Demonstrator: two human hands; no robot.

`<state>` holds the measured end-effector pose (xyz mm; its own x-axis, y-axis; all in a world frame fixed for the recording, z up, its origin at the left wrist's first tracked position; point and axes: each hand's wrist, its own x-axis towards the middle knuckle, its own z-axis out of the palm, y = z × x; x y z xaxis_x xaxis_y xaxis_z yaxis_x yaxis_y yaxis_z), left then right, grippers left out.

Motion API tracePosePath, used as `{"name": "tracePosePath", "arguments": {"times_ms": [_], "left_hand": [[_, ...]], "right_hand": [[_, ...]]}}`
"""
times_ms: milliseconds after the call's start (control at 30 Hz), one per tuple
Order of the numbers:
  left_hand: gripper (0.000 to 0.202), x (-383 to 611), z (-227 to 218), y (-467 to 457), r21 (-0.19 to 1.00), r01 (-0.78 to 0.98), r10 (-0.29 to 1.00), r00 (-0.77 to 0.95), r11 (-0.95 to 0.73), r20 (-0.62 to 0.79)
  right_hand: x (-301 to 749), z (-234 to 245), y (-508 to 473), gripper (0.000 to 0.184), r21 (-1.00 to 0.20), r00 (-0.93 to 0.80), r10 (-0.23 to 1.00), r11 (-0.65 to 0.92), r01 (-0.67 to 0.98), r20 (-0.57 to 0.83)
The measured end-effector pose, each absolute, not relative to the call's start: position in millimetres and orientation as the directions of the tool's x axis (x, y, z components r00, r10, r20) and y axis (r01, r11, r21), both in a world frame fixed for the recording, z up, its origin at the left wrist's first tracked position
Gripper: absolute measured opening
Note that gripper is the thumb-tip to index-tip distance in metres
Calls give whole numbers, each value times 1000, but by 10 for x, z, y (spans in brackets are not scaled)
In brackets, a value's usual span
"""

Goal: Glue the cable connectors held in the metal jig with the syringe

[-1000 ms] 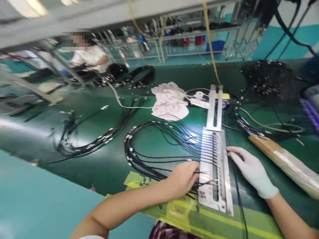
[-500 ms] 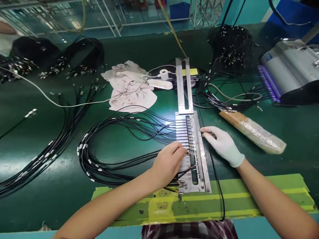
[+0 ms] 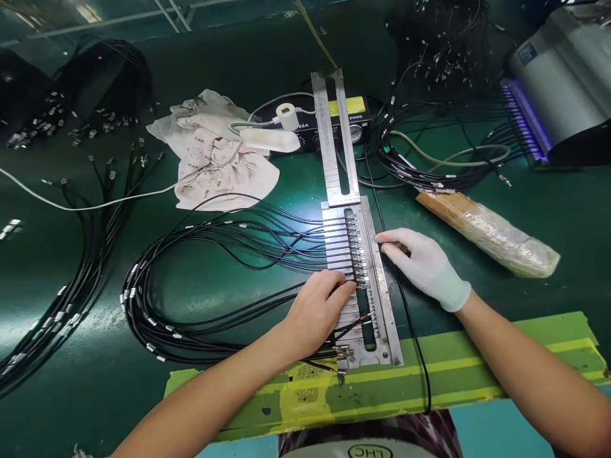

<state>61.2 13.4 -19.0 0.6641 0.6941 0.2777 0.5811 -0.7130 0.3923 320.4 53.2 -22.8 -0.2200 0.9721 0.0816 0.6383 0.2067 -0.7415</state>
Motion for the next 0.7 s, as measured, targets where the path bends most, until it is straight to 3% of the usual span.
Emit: {"name": "tracePosePath", "arguments": {"times_ms": [133,333,533,700], "left_hand": [[24,603,-187,170,347,558,647,723,-754,243],[25,592,-213,165,434,518,642,737,-737,210],[24,617,-202,81,264,575,632,720,-775,286],[34,617,-194,2,261,586,640,728,-767,246]], "right_hand": [[3211,-239,532,22,-748,-224,971,209,630,83],[3207,-230,544,22,-746,-224,971,211,631,85],[3211,-237,547,21,-755,-223,970,215,620,94],[3219,-230,552,21,-755,-229,970,214,619,88]]}}
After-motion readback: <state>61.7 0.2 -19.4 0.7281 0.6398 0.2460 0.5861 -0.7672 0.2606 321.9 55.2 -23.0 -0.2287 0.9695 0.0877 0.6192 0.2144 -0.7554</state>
